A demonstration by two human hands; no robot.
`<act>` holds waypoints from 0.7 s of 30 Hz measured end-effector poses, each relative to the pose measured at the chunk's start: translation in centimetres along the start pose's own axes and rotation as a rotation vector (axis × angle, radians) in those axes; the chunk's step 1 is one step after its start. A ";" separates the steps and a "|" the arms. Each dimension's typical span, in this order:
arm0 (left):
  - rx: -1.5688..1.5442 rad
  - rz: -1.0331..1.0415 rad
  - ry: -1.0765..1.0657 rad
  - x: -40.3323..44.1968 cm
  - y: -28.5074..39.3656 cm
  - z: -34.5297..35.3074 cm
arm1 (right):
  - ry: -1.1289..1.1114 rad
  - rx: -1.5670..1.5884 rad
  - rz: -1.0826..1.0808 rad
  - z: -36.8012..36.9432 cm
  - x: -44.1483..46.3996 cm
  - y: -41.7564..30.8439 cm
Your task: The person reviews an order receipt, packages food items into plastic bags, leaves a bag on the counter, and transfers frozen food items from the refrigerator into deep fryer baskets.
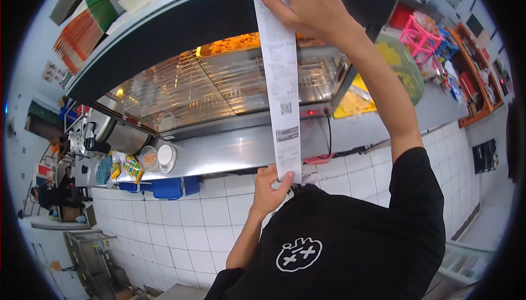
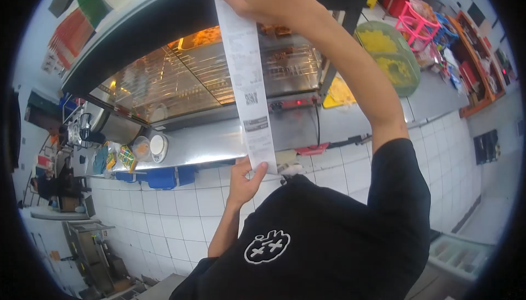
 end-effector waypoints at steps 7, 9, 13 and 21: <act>-0.148 -0.114 0.011 -2.2 -0.7 0.0 | 0.142 0.341 0.096 -2.0 -4.7 0.5; -0.151 -0.135 0.012 -2.0 -0.5 -0.5 | 0.253 0.680 0.541 -2.1 -10.5 -1.1; -0.141 -0.100 0.043 -1.9 -1.0 -0.8 | -0.590 1.175 1.179 0.3 -20.4 -5.3; -0.192 -0.137 -0.093 -2.4 -1.2 -0.5 | -0.686 1.313 1.293 1.5 -22.9 -7.7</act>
Point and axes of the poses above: each hand's wrist, its own x-axis towards the middle knuckle, its own z-axis out of the palm, y = z × x, the point moved 3 cm from there along x, towards the middle knuckle, and after that the axes turned 13 degrees about z, right-handed, at the moved point
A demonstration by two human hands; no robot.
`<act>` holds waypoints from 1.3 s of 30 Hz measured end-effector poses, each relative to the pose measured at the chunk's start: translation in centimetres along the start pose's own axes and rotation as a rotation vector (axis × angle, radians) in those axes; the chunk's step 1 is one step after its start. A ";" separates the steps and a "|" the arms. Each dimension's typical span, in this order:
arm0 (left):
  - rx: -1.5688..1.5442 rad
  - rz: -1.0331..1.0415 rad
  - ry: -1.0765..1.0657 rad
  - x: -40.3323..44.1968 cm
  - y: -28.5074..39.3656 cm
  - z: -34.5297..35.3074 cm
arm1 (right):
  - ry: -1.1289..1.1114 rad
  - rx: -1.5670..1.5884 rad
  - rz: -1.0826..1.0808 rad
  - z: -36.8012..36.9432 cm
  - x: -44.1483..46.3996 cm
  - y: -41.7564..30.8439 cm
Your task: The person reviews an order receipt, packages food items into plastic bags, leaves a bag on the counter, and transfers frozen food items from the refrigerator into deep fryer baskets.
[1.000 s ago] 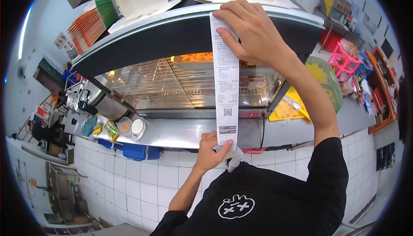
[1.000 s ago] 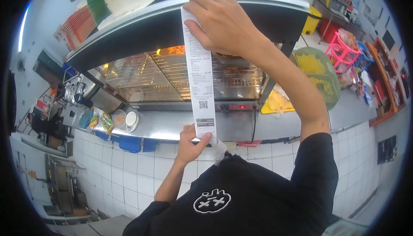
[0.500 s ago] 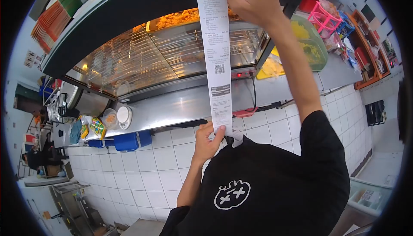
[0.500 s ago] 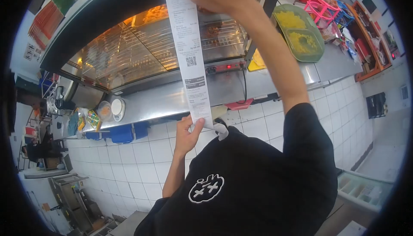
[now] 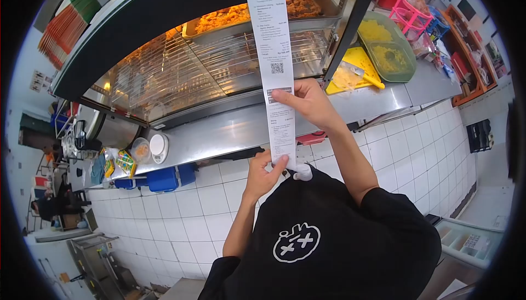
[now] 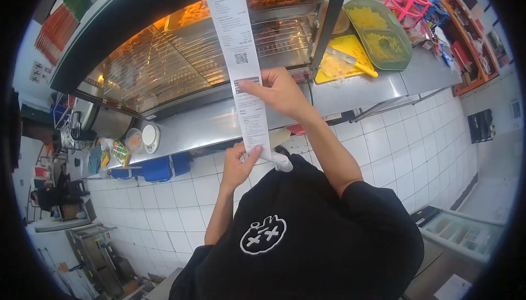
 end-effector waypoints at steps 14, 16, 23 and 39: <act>-0.008 -0.199 -0.011 -7.7 -4.1 0.3 | 0.044 -0.080 -0.009 -0.2 0.7 0.2; -0.031 -0.195 0.030 -7.7 -3.6 0.4 | 0.042 -0.075 -0.020 0.0 0.8 -0.1; 0.031 -0.261 -0.102 -8.0 -2.8 1.4 | 0.080 -0.067 -0.088 -0.1 0.6 -2.1; -0.092 0.076 0.327 -1.7 -1.3 1.3 | -0.027 -0.020 -0.064 0.5 -0.6 1.3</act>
Point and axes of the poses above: each hand's wrist, its own x-axis towards the middle knuckle, its own z-axis out of the palm, y = z × x, the point moved 3 cm from there along x, towards the middle knuckle, and after that the axes turned 13 degrees about z, right-handed, at the moved point
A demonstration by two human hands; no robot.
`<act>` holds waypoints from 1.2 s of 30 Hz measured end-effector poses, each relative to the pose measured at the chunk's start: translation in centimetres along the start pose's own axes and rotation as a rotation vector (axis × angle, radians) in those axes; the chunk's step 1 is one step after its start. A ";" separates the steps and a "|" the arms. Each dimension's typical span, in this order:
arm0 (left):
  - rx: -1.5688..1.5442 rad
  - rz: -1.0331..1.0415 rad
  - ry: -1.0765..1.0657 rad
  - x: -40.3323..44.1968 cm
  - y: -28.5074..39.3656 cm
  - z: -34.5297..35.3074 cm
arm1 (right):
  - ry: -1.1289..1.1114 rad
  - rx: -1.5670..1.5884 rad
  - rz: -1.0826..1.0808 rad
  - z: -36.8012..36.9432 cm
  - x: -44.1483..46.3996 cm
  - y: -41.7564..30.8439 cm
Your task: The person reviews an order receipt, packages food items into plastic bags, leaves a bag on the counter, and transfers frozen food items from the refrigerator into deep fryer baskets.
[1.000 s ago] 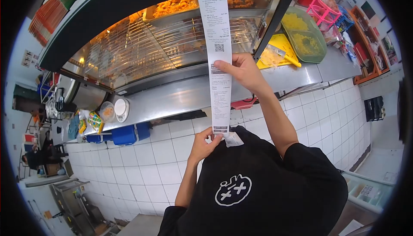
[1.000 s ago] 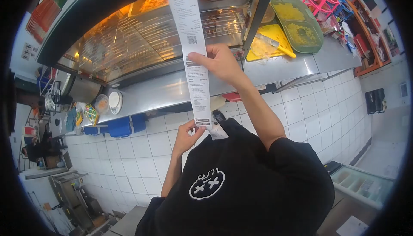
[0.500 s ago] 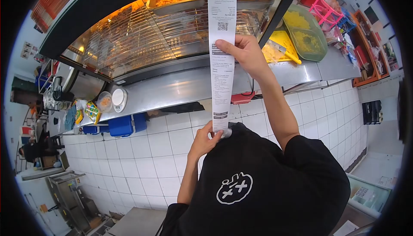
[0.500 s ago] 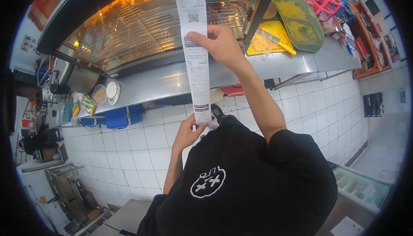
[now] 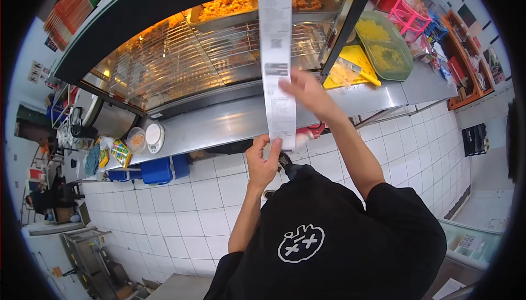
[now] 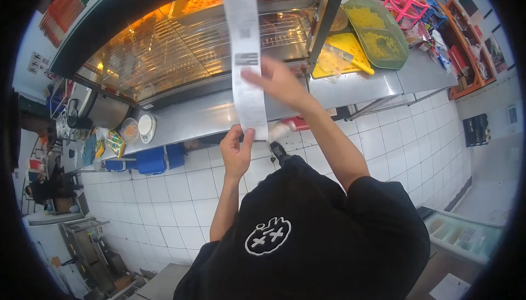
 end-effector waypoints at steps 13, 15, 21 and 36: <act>0.340 0.067 0.013 0.7 1.3 -0.6 | 0.044 -0.123 0.212 4.3 -4.1 5.2; 0.300 0.175 0.082 0.8 1.4 0.0 | 0.060 -0.113 0.206 3.9 -3.9 6.3; 0.220 0.096 0.111 -0.3 -0.6 0.0 | 0.142 -0.057 0.175 3.8 -3.5 7.8; 0.425 0.175 0.135 -0.3 -0.6 1.2 | 0.231 0.031 0.224 3.9 -3.6 8.4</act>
Point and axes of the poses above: each hand's wrist, its own x-axis towards the middle knuckle, its own z-axis out of the palm, y = z × x, the point moved 3 cm from there along x, towards the middle knuckle, and after that the axes turned 13 degrees about z, right-handed, at the moved point
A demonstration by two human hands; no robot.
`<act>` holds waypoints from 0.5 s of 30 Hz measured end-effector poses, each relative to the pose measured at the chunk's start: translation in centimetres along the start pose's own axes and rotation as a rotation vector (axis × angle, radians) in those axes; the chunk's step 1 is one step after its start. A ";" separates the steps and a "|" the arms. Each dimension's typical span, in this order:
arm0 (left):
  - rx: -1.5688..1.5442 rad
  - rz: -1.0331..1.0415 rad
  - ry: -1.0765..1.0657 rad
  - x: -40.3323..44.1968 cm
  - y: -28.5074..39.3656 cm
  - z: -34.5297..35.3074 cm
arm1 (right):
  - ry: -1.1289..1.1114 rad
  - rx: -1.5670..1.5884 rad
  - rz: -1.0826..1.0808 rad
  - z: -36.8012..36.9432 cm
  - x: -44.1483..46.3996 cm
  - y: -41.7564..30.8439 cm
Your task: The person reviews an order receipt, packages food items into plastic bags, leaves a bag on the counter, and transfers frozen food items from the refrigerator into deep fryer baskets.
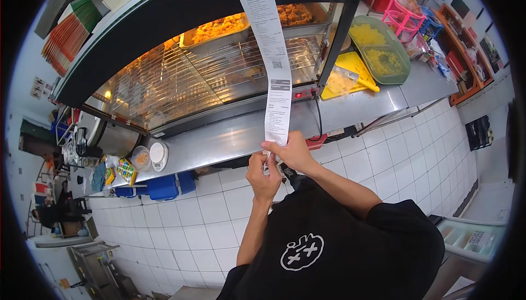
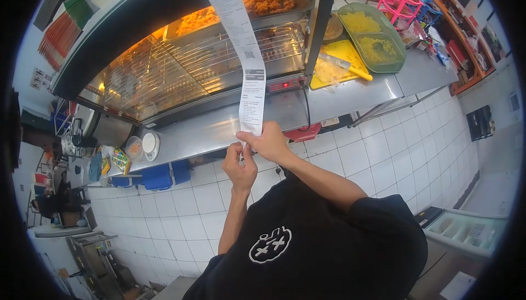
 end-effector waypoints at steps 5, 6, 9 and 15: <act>0.123 0.211 0.064 0.1 -0.3 0.2 | 0.012 0.001 0.017 0.1 0.5 0.7; 0.148 0.222 0.073 -0.1 -0.4 0.2 | 0.017 0.005 0.041 0.1 0.6 1.0; 0.249 0.263 0.049 -0.4 -0.9 0.2 | 0.077 -0.036 0.073 0.3 0.6 1.8; -0.198 -0.230 -0.022 -1.0 -3.1 0.5 | 0.072 0.054 0.071 0.3 1.8 3.3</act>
Point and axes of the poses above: each hand's wrist, its own x-axis towards the middle knuckle, its own z-axis out of the palm, y = z × x, the point moved 3 cm from there along x, towards the middle knuckle, and after that the axes turned 13 degrees about z, right-handed, at the moved point
